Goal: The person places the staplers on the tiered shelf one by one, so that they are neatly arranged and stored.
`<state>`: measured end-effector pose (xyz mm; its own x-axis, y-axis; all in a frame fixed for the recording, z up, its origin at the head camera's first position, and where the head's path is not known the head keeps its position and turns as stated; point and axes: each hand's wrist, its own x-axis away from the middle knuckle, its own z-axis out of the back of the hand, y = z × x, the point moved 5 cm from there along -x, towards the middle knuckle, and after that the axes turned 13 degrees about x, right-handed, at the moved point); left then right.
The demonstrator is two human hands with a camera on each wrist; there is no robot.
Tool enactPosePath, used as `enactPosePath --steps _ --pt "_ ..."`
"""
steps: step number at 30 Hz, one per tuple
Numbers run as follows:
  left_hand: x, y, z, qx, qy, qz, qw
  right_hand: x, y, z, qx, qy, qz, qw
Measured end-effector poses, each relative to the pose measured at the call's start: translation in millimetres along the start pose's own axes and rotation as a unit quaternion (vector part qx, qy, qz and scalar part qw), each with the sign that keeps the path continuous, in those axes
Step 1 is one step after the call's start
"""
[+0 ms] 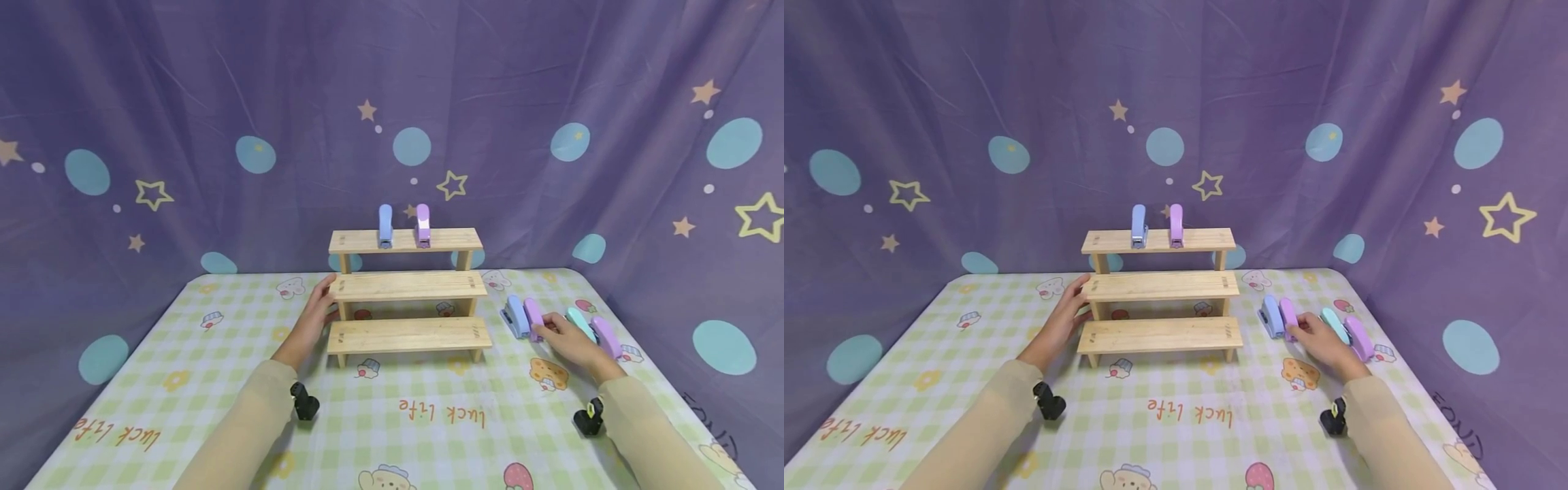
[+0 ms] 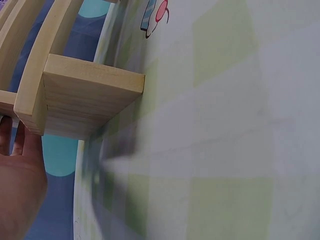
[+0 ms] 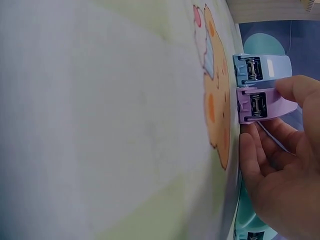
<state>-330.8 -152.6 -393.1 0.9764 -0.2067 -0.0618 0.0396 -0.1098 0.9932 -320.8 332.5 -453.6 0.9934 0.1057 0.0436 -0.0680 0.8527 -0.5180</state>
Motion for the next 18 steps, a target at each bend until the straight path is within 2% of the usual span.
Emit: enactPosePath --steps 5,12,18 --pt "-4.8 -4.5 3.0 0.002 0.007 0.006 1.0 -1.2 0.9 0.6 -0.006 0.0 0.0 1.0" --pt "-17.8 -25.7 13.5 0.004 0.01 -0.005 0.9999 -2.6 1.3 1.4 -0.004 0.006 -0.009 0.9999" --pt "-19.8 -30.0 16.2 -0.006 0.013 -0.017 0.9998 -2.5 -0.6 2.7 0.009 0.024 -0.006 0.9997"
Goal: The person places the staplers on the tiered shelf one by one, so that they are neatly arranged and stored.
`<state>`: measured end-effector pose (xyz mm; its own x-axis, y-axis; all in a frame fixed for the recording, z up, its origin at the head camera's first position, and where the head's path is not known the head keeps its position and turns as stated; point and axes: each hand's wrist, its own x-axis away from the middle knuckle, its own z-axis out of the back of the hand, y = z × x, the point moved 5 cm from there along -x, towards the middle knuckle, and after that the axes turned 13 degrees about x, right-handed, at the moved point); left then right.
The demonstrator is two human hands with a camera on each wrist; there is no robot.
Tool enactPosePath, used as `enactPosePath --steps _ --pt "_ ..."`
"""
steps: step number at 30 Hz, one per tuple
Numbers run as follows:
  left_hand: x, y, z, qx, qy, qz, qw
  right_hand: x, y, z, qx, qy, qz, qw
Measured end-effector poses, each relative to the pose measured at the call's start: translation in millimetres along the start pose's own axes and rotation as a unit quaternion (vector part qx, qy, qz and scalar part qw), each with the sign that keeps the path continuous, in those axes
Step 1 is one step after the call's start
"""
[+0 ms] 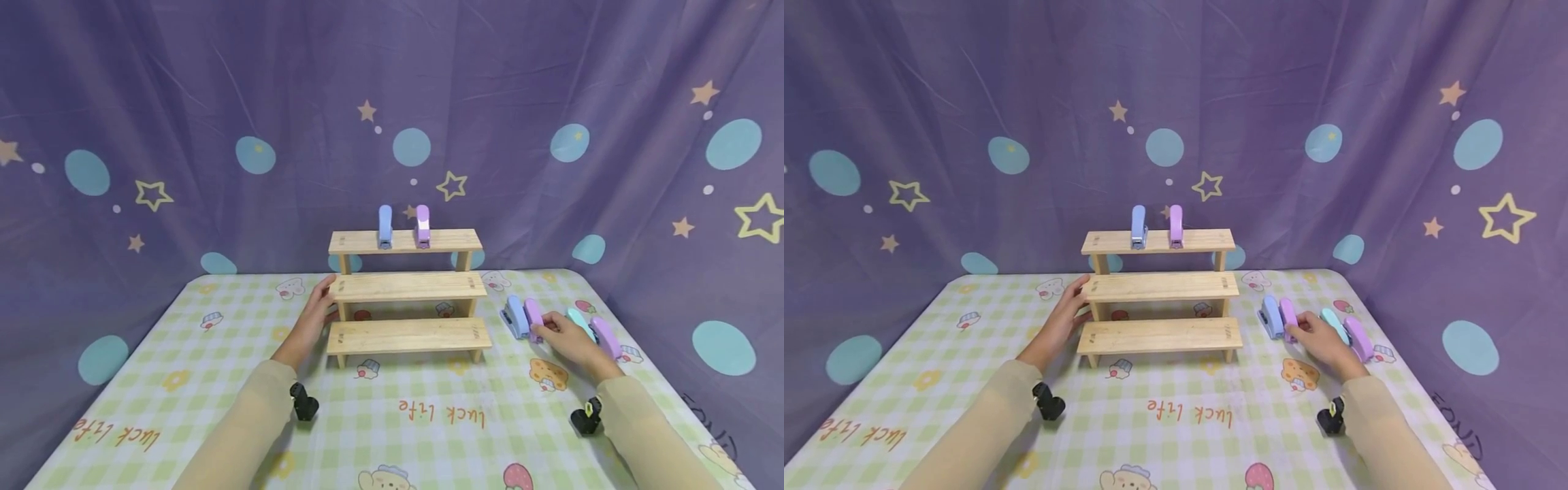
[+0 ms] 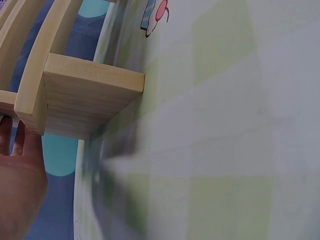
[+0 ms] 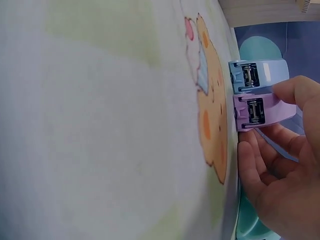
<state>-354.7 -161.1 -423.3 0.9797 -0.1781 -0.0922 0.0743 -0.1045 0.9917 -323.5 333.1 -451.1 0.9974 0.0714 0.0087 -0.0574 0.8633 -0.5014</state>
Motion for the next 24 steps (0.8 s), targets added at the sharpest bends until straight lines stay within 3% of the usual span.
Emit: enactPosePath --steps 10,18,24 --pt "0.0 1.4 0.8 -0.001 -0.001 -0.006 1.0 -0.8 0.7 1.6 0.011 0.02 0.005 0.9997" --pt "0.5 -0.6 0.9 0.005 -0.008 -0.014 0.9999 3.1 -2.7 7.8 -0.038 0.01 0.022 0.999" --pt "1.5 0.4 0.0 0.005 -0.011 -0.01 0.9999 4.0 -8.1 20.8 0.008 0.038 0.024 0.9989"
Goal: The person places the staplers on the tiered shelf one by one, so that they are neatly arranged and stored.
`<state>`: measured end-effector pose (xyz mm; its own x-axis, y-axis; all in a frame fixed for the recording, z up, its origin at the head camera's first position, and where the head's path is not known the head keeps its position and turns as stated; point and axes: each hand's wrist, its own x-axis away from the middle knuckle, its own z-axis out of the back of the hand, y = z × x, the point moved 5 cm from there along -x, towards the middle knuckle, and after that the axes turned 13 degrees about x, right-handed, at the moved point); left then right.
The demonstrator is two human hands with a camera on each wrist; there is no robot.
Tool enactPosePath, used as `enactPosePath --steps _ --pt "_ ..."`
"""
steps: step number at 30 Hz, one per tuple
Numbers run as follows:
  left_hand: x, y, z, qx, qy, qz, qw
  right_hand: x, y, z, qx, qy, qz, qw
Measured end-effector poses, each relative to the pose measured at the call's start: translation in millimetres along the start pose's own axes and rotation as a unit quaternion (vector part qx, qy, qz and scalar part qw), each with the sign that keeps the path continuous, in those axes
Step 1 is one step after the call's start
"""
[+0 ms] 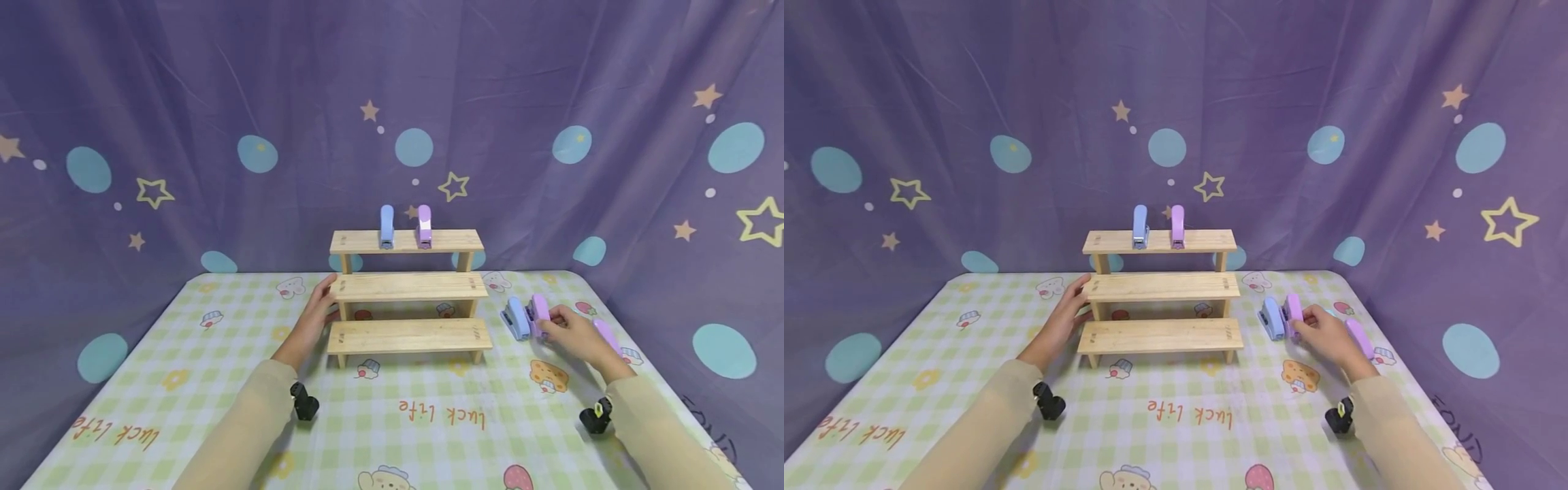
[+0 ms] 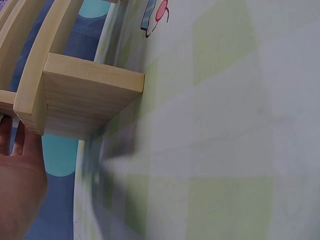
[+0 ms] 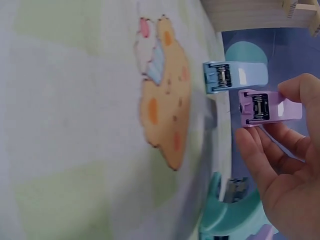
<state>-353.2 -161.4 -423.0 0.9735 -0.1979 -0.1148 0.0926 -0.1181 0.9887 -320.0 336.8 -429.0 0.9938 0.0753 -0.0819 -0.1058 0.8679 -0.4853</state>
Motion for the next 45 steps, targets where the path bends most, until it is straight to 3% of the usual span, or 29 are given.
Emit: enactPosePath --steps 10,18,26,45 --pt "6.3 13.1 -7.5 0.012 0.001 0.014 0.9998 -1.7 -13.7 17.7 0.019 0.035 0.021 0.999" --pt "-0.2 -2.0 -0.1 0.001 0.005 0.003 1.0 1.2 -28.5 32.0 0.016 0.055 0.015 0.9982" --pt "-1.4 -2.6 0.9 -0.001 0.008 0.002 1.0 2.6 -56.1 40.0 -0.011 0.063 0.03 0.9975" --pt "-2.6 -1.6 1.1 -0.004 0.017 0.0 0.9998 -20.4 -119.3 23.7 -0.045 0.081 0.104 0.9902"
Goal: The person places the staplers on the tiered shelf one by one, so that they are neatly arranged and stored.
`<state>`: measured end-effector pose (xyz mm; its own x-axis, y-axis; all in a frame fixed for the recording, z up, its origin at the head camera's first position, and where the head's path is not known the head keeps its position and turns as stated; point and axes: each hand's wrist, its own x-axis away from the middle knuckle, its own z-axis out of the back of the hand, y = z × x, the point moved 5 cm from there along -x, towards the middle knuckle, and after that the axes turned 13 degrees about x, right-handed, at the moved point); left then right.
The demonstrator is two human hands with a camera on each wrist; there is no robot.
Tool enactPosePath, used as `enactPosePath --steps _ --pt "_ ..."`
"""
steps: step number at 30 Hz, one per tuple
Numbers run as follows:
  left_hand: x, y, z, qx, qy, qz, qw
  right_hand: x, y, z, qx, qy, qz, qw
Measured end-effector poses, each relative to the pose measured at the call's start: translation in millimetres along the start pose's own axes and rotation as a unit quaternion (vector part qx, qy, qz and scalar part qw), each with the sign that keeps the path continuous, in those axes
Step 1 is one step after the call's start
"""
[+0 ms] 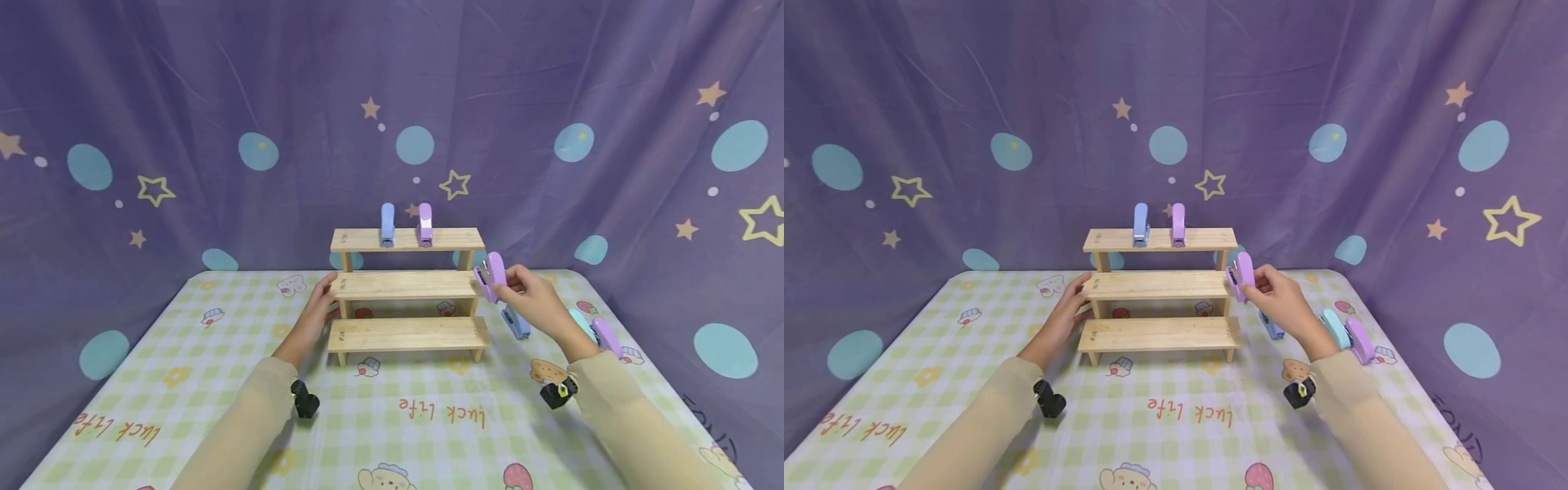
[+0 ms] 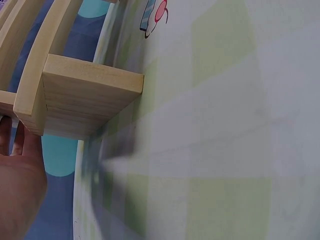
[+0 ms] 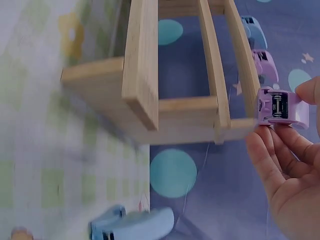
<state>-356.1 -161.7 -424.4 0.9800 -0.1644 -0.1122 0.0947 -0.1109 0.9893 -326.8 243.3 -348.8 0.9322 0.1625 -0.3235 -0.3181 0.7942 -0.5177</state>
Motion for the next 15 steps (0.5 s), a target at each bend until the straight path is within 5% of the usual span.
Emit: enactPosePath --steps 15 --pt "1.1 1.3 -0.4 -0.002 0.0 0.002 1.0 -21.0 -48.3 -38.1 -0.045 -0.028 0.026 0.9982"
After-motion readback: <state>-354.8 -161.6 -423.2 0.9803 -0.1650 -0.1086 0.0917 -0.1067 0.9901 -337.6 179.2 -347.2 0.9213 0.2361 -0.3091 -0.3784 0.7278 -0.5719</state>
